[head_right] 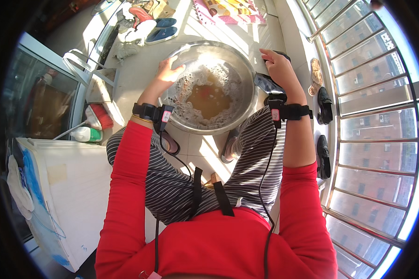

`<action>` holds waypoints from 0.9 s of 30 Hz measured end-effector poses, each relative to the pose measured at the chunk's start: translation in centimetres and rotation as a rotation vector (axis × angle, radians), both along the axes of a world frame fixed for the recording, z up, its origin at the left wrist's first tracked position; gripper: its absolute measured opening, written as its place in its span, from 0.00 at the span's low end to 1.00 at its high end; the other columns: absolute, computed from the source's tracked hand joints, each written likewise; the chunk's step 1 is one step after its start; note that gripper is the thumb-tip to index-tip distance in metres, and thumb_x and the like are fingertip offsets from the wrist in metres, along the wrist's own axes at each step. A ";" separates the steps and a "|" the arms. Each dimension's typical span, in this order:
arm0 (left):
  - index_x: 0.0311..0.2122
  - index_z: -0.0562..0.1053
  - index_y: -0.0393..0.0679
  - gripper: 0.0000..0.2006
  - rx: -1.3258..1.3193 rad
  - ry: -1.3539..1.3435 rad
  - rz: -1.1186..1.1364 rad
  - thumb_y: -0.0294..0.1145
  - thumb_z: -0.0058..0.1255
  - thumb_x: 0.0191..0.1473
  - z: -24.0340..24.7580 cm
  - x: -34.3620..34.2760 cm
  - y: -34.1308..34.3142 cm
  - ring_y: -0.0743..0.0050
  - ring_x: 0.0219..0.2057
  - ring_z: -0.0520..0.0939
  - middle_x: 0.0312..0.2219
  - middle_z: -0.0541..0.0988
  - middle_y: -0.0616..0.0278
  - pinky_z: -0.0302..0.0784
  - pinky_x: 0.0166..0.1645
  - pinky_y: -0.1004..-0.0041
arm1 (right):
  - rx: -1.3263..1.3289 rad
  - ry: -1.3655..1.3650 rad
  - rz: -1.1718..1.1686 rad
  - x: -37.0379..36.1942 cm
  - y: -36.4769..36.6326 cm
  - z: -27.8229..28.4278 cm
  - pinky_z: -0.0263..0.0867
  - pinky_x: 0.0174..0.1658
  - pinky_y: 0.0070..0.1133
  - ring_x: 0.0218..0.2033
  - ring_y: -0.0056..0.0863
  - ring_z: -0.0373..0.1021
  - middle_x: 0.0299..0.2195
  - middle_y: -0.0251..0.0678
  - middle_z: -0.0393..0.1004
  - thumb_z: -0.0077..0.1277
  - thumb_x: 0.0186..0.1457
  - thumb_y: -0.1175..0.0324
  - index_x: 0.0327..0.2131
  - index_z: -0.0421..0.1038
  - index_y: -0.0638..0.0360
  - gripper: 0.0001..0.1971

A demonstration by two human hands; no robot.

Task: The person washes a pair of white sneakers by hand in a metal basin filled with soapy water. They scrub the shoes with a brush, rinse them, and place them back in the basin.

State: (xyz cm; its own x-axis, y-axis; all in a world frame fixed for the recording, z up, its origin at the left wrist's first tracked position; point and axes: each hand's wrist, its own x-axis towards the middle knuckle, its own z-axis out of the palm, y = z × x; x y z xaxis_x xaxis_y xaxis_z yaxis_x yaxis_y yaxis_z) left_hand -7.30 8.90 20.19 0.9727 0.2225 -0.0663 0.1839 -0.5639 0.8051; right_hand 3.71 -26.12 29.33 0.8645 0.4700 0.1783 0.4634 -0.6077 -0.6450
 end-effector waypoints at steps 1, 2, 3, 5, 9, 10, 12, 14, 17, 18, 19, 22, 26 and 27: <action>0.65 0.58 0.37 0.37 -0.008 0.005 -0.002 0.49 0.54 0.56 -0.1 -0.4 -0.3 0.42 0.66 0.54 0.61 0.58 0.35 0.55 0.67 0.58 | -0.034 0.101 -0.017 0.4 1.0 -0.8 0.68 0.52 0.27 0.48 0.42 0.75 0.47 0.50 0.77 0.45 0.57 0.74 0.55 0.70 0.59 0.21; 0.65 0.57 0.37 0.38 0.008 0.055 0.017 0.49 0.54 0.56 -0.1 -0.7 -0.4 0.43 0.66 0.53 0.62 0.57 0.35 0.54 0.68 0.58 | -0.127 0.165 0.051 0.5 1.4 -1.4 0.65 0.55 0.25 0.51 0.34 0.73 0.49 0.47 0.76 0.47 0.59 0.75 0.58 0.67 0.58 0.23; 0.65 0.56 0.37 0.38 -0.031 0.119 0.062 0.49 0.53 0.56 -0.1 -0.9 -0.7 0.42 0.66 0.53 0.63 0.53 0.36 0.53 0.68 0.59 | -0.213 0.195 0.110 0.6 2.1 -2.2 0.66 0.55 0.26 0.52 0.36 0.73 0.49 0.48 0.76 0.49 0.59 0.73 0.58 0.67 0.58 0.23; 0.65 0.58 0.40 0.36 -0.016 0.150 0.053 0.49 0.51 0.57 -0.1 -1.0 -0.6 0.45 0.66 0.55 0.63 0.54 0.37 0.54 0.68 0.59 | -0.347 0.257 0.225 1.2 3.7 -3.7 0.66 0.55 0.28 0.53 0.38 0.72 0.49 0.51 0.75 0.53 0.58 0.68 0.58 0.68 0.57 0.24; 0.64 0.62 0.43 0.33 -0.154 0.230 0.052 0.51 0.50 0.59 0.6 0.4 2.5 0.54 0.65 0.60 0.62 0.61 0.46 0.57 0.67 0.61 | -0.375 0.364 0.394 5.1 7.8 -5.9 0.66 0.54 0.31 0.50 0.43 0.73 0.48 0.49 0.76 0.55 0.55 0.56 0.58 0.69 0.53 0.27; 0.63 0.63 0.44 0.32 -0.214 0.257 0.042 0.51 0.50 0.59 0.7 1.0 3.8 0.56 0.64 0.62 0.61 0.63 0.49 0.57 0.66 0.61 | -0.403 0.372 0.400 6.4 8.7 -6.5 0.67 0.53 0.31 0.50 0.43 0.73 0.48 0.49 0.76 0.55 0.55 0.56 0.58 0.69 0.54 0.27; 0.62 0.64 0.46 0.30 -0.331 0.315 0.030 0.51 0.49 0.60 1.1 2.5 7.4 0.61 0.62 0.64 0.59 0.67 0.55 0.57 0.66 0.61 | -0.396 0.391 0.436 9.2 10.6 -8.0 0.67 0.52 0.30 0.49 0.42 0.73 0.46 0.49 0.77 0.55 0.53 0.57 0.56 0.70 0.56 0.27; 0.59 0.68 0.46 0.26 -0.265 0.343 0.089 0.49 0.49 0.60 0.8 4.1 11.0 0.69 0.57 0.70 0.53 0.73 0.62 0.63 0.61 0.64 | -0.405 0.413 0.467 12.0 12.9 -10.1 0.68 0.52 0.30 0.49 0.42 0.73 0.46 0.49 0.78 0.55 0.53 0.57 0.56 0.70 0.57 0.27; 0.55 0.71 0.42 0.23 -0.200 0.386 0.194 0.44 0.50 0.58 -1.5 7.4 16.1 0.71 0.51 0.74 0.49 0.77 0.61 0.69 0.56 0.67 | -0.564 0.457 0.538 15.6 16.8 -14.3 0.67 0.53 0.29 0.50 0.39 0.73 0.49 0.47 0.77 0.57 0.54 0.57 0.58 0.69 0.54 0.28; 0.55 0.71 0.42 0.23 -0.163 0.448 0.211 0.43 0.50 0.59 -2.6 8.9 17.8 0.70 0.51 0.75 0.49 0.77 0.61 0.69 0.56 0.68 | -0.619 0.513 0.541 16.6 18.2 -16.0 0.66 0.54 0.29 0.51 0.37 0.72 0.50 0.46 0.76 0.57 0.54 0.58 0.59 0.68 0.52 0.28; 0.55 0.71 0.42 0.22 -0.125 0.508 0.223 0.41 0.50 0.59 -4.0 10.6 19.6 0.70 0.51 0.75 0.50 0.77 0.60 0.70 0.55 0.68 | -0.690 0.566 0.539 17.4 19.5 -17.9 0.65 0.55 0.30 0.53 0.38 0.71 0.52 0.45 0.75 0.58 0.54 0.59 0.60 0.66 0.50 0.30; 0.57 0.70 0.41 0.21 -0.046 0.482 0.147 0.34 0.49 0.59 -9.2 16.4 24.5 0.67 0.52 0.76 0.51 0.76 0.58 0.70 0.56 0.67 | -0.923 0.608 0.601 18.9 22.8 -24.4 0.64 0.56 0.33 0.56 0.41 0.68 0.54 0.45 0.73 0.60 0.49 0.62 0.63 0.63 0.46 0.35; 0.59 0.69 0.40 0.23 0.031 0.500 0.057 0.28 0.49 0.57 -16.4 25.6 30.4 0.65 0.55 0.75 0.54 0.75 0.54 0.70 0.57 0.66 | -0.961 0.589 0.530 20.1 25.2 -32.5 0.65 0.56 0.38 0.58 0.47 0.66 0.56 0.49 0.70 0.55 0.51 0.65 0.61 0.65 0.51 0.31; 0.60 0.68 0.40 0.24 0.049 0.509 0.090 0.30 0.50 0.57 -18.1 27.8 31.6 0.62 0.53 0.76 0.53 0.75 0.55 0.72 0.55 0.65 | -1.047 0.563 0.482 19.7 25.7 -34.3 0.65 0.56 0.40 0.59 0.49 0.64 0.57 0.50 0.68 0.52 0.54 0.65 0.61 0.65 0.52 0.29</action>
